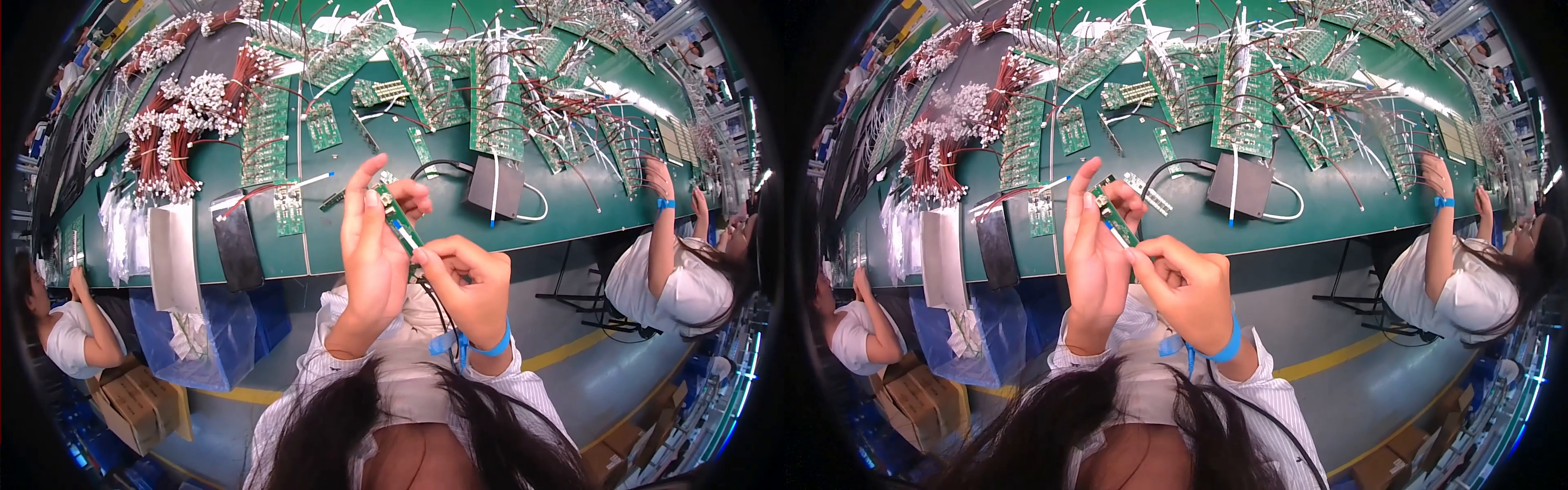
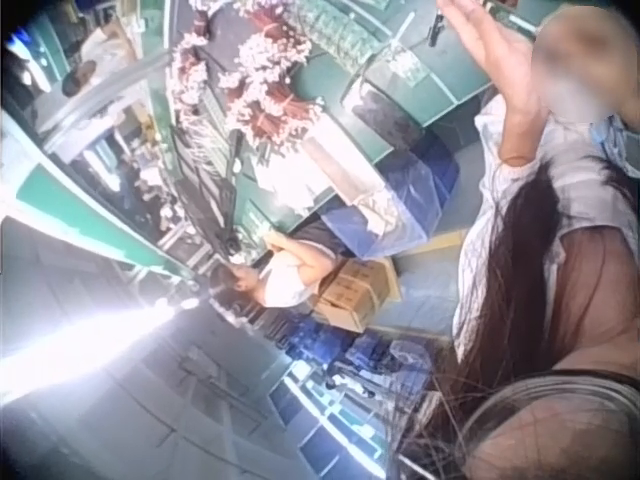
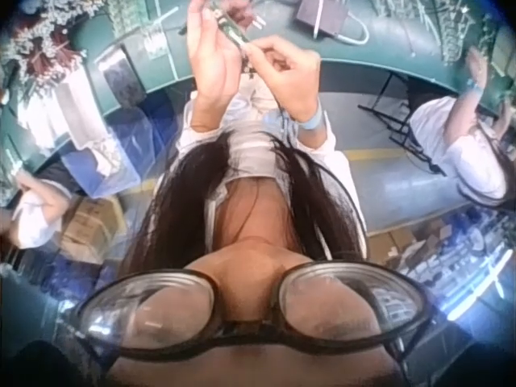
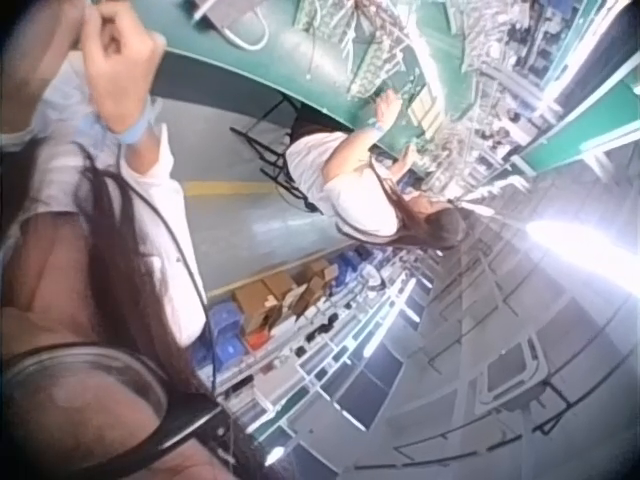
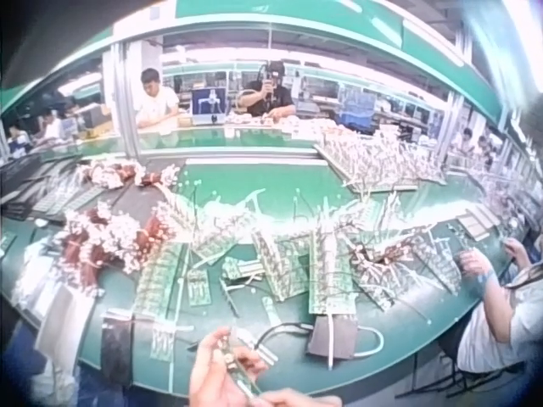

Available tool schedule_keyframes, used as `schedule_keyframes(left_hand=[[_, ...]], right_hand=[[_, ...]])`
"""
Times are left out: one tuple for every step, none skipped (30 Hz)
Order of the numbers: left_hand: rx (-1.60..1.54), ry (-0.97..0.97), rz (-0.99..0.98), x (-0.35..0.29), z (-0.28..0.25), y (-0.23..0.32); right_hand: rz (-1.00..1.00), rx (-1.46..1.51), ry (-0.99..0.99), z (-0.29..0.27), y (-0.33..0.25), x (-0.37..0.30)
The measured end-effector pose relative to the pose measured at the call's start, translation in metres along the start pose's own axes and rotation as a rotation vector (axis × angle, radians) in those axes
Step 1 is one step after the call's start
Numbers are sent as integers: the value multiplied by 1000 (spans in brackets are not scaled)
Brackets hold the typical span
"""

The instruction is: The person connects wiring harnesses and connectors to printed circuit boards by hand at an assembly station.

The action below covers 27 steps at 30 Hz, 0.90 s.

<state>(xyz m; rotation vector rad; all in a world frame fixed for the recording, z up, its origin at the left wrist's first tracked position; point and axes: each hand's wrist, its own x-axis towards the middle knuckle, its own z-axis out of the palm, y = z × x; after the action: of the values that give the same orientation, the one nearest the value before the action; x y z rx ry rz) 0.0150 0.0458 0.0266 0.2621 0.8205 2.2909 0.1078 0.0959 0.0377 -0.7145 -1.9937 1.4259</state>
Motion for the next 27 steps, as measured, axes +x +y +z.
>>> schedule_keyframes(left_hand=[[2,1,-4,0,1,-1],[1,32,8,0,3,-2],[-1,63,20,-1,4,-3],[1,61,17,-1,4,-4],[-30,49,24,-2,4,-4],[-62,37,31,-2,3,-5],[-61,36,28,-3,2,-5],[-65,35,36,-4,1,-6],[-70,34,43,-4,1,-6],[-70,37,42,-5,1,-6],[-63,44,47,-5,1,-7],[-56,51,52,-5,1,-7],[-57,51,50,-6,2,-7],[-56,59,60,-7,2,-6],[-54,68,70,-7,3,-6],[-55,67,70,-7,3,-7],[-35,76,84,-7,3,-7],[-15,86,98,-8,4,-8],[-15,87,99,-8,4,-8],[-18,90,112,-8,5,-8],[-20,93,125,-9,5,-8],[-21,94,125,-9,5,-8],[-18,71,137,-10,5,-8],[-14,48,149,-10,4,-8],[-15,48,149,-10,5,-8],[0,37,165,-10,5,-8],[15,26,181,-10,5,-8]], right_hand=[[4,2,2,1,-3,1],[8,-56,0,1,-6,2],[11,-115,-2,1,-9,2],[14,-114,2,3,-10,3],[21,-109,16,5,-11,3],[27,-106,30,6,-11,3],[29,-106,32,6,-11,3],[23,-137,24,5,-10,2],[16,-169,16,5,-10,2],[19,-169,15,5,-10,1],[13,-185,10,6,-10,1],[6,-202,5,6,-10,0],[7,-204,6,6,-11,0],[12,-209,7,6,-11,0],[17,-214,7,6,-12,1],[16,-215,8,6,-11,0],[0,-193,8,6,-10,0],[-16,-170,9,6,-10,0],[-17,-170,7,6,-10,1],[-6,-153,-7,6,-10,1],[5,-137,-21,5,-10,1],[5,-137,-22,6,-10,2],[26,-124,-24,6,-10,2],[47,-111,-26,6,-10,2],[46,-111,-26,6,-11,2],[44,-86,-42,5,-11,2],[41,-60,-58,5,-12,2]])
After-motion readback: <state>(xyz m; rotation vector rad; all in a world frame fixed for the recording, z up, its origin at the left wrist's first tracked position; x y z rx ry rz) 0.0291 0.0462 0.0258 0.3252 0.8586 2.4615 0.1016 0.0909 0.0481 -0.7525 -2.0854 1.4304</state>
